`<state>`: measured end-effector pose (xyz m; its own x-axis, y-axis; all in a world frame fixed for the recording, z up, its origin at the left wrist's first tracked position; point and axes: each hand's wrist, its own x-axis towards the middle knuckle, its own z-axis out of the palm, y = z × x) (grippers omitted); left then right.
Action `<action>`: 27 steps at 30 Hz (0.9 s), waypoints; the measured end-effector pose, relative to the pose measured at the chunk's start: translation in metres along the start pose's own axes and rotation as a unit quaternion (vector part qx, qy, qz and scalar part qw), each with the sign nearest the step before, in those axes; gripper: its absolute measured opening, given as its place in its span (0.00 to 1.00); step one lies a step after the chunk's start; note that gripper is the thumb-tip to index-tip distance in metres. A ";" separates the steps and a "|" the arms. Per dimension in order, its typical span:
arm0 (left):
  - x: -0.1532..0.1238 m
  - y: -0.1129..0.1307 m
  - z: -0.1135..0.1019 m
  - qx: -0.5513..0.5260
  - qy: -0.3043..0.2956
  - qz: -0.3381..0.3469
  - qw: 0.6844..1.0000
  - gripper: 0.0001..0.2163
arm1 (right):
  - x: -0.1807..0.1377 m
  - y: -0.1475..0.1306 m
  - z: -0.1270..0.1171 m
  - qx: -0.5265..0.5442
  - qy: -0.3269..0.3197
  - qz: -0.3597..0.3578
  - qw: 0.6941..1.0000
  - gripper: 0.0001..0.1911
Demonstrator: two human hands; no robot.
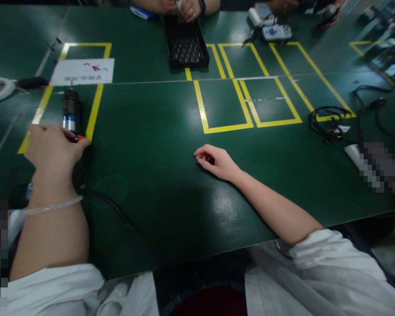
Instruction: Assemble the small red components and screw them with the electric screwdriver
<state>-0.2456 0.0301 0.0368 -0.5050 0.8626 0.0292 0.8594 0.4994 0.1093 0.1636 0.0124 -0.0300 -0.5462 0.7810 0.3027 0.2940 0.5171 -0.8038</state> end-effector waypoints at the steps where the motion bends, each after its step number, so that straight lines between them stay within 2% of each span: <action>1: 0.000 0.000 -0.002 0.011 -0.003 -0.004 1.000 0.26 | 0.000 0.000 0.000 -0.001 -0.001 0.001 1.000 0.08; 3: 0.001 0.001 -0.004 0.035 -0.004 -0.009 0.999 0.25 | 0.000 0.000 0.000 -0.003 -0.002 0.003 1.000 0.08; 6: 0.002 0.008 -0.004 0.039 0.030 0.014 0.999 0.23 | 0.000 -0.001 0.000 -0.003 -0.002 0.003 1.000 0.08; 8: -0.004 0.023 -0.001 -0.013 0.044 0.071 0.996 0.21 | 0.001 -0.002 0.000 -0.003 -0.002 0.003 1.000 0.08; 9: -0.011 0.035 0.002 -0.070 0.033 0.113 0.991 0.20 | 0.001 -0.002 0.000 -0.003 -0.002 0.003 1.000 0.08; 10: -0.020 0.048 0.006 -0.136 0.007 0.164 0.977 0.19 | 0.001 -0.002 -0.001 -0.003 -0.002 0.003 1.000 0.08; 11: -0.031 0.063 0.010 -0.227 -0.046 0.218 0.948 0.18 | 0.001 -0.002 -0.001 -0.002 -0.003 0.003 1.000 0.08; 13: -0.058 0.093 0.020 -0.356 -0.166 0.288 0.873 0.18 | 0.000 -0.002 -0.001 0.002 -0.003 0.004 1.000 0.08; 15: -0.086 0.119 0.029 -0.387 -0.279 0.329 0.815 0.18 | 0.000 -0.003 -0.002 0.013 -0.008 0.005 1.000 0.09; 16: -0.099 0.128 0.033 -0.404 -0.315 0.339 0.789 0.20 | 0.000 -0.003 -0.002 0.020 -0.014 0.004 1.000 0.11; 19: -0.124 0.140 0.044 -0.436 -0.380 0.367 0.729 0.26 | -0.001 -0.003 -0.002 0.042 -0.047 -0.003 0.998 0.17; 22: -0.131 0.140 0.052 -0.450 -0.402 0.384 0.699 0.29 | 0.000 -0.004 -0.002 0.057 -0.087 -0.019 0.994 0.19; 27: -0.133 0.139 0.053 -0.453 -0.412 0.379 0.694 0.31 | 0.002 -0.004 -0.001 0.061 -0.102 -0.034 0.992 0.08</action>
<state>-0.0545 -0.0105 -0.0047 0.6020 0.7898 -0.1174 0.2620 -0.0565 0.9634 0.1621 0.0116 -0.0258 -0.7122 0.6529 0.2578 0.1615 0.5098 -0.8450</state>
